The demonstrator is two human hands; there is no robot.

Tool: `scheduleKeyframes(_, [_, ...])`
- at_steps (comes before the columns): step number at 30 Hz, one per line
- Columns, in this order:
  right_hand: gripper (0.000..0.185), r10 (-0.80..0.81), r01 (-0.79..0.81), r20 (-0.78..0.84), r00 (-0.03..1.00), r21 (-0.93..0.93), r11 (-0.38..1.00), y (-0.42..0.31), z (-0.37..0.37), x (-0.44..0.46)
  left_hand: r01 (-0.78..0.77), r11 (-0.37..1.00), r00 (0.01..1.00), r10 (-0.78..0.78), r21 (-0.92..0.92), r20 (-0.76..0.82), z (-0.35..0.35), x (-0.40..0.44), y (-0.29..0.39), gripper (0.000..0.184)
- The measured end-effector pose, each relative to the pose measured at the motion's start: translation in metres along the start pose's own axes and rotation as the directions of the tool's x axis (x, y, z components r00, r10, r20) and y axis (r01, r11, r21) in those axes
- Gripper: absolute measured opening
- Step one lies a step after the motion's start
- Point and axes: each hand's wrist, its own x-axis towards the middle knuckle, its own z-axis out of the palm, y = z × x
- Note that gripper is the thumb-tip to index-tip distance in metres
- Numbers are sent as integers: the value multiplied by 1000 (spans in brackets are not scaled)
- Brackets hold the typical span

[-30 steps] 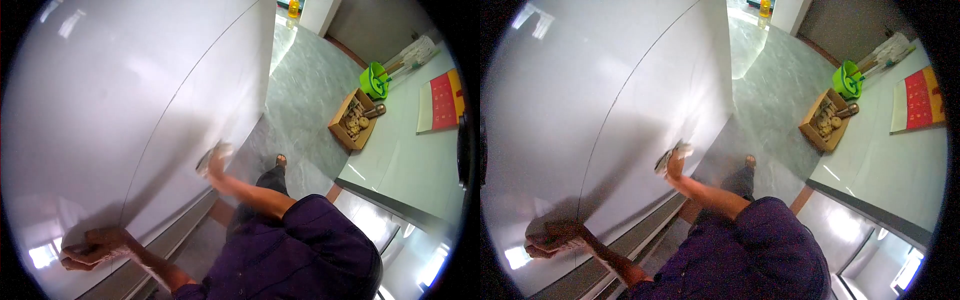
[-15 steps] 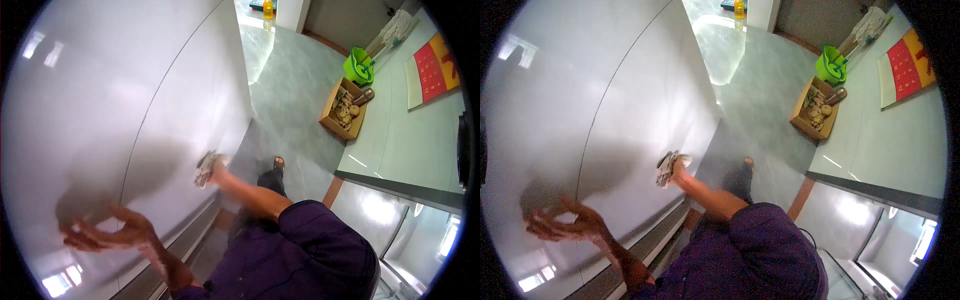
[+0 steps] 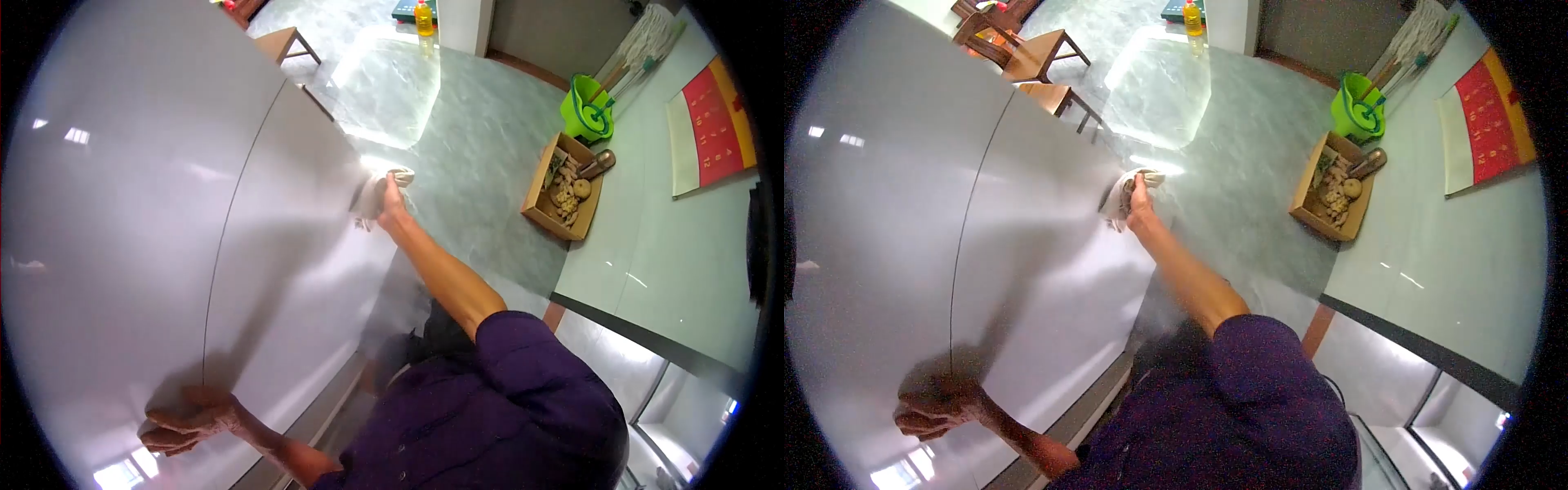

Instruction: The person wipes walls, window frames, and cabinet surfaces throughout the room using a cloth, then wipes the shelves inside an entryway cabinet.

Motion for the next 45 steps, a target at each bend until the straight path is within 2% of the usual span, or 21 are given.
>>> scheduleKeyframes(4, [62,-110,121,96,989,-118,986,-26,30,-32,26,986,998,-16,167,-57,0,6,9,51])
scheduleKeyframes(6, [56,-215,309,273,938,-371,876,-31,46,-44,34,982,999,-26,186,-48,-3,21,21,44])
scheduleKeyframes(8, [46,-523,674,470,711,-243,698,-32,85,-86,98,988,994,-92,121,-58,-5,36,32,39])
scheduleKeyframes(10, [37,-470,650,545,694,-194,735,-79,126,-159,213,977,976,-213,2,-45,5,23,22,39])
scheduleKeyframes(12, [33,-743,991,663,91,17,136,-94,155,-166,195,980,980,-194,25,-40,15,18,33,40])
scheduleKeyframes(15, [31,-728,992,676,117,-118,49,-103,177,-160,165,985,986,-163,59,-32,20,12,40,42])
scheduleKeyframes(18, [33,-311,596,719,622,-176,784,-97,155,-118,141,986,990,-140,92,-20,25,12,43,45])
scheduleKeyframes(19, [33,-448,862,786,425,-201,466,-82,129,-79,131,986,991,-131,107,-13,24,14,43,45])
scheduleKeyframes(21, [32,-156,510,612,775,-461,726,-65,77,-19,113,984,993,-114,138,0,21,15,43,47])
scheduleKeyframes(24, [34,114,62,235,965,-630,774,-53,18,51,98,981,995,-103,167,17,18,19,44,50])
scheduleKeyframes(27, [39,299,-104,237,924,-597,795,-61,15,61,81,977,995,-91,198,42,13,19,45,53])
scheduleKeyframes(30, [43,363,42,353,862,-764,644,-91,66,13,64,970,993,-85,235,79,6,21,42,56])
scheduleKeyframes(32, [47,317,188,536,782,-688,701,-108,113,-30,53,963,992,-82,263,100,1,20,37,58])
scheduleKeyframes(34, [48,315,338,711,629,-615,713,-136,164,-76,51,956,988,-92,289,128,-4,15,34,60])
scheduleKeyframes(35, [49,224,532,873,432,-448,718,-145,186,-88,67,952,983,-114,300,143,-7,12,31,61])
scheduleKeyframes(37, [49,97,663,978,184,-197,722,-142,222,-91,182,919,950,-256,350,177,-10,5,36,68])
scheduleKeyframes(39, [48,20,649,988,156,-118,752,-125,253,-89,318,873,904,-396,371,158,-12,10,51,69])
scheduleKeyframes(40, [48,104,587,974,201,-205,783,-124,262,-79,383,841,873,-465,382,147,-9,18,65,69])
scheduleKeyframes(42, [47,239,485,841,486,-487,727,-94,261,-40,473,799,832,-544,372,110,-5,40,93,63])
scheduleKeyframes(44, [46,448,319,604,659,-764,560,-72,235,20,547,747,773,-624,377,117,-5,52,118,58])
scheduleKeyframes(45, [45,441,303,513,736,-833,464,-66,210,47,473,808,829,-543,350,133,0,58,133,55])
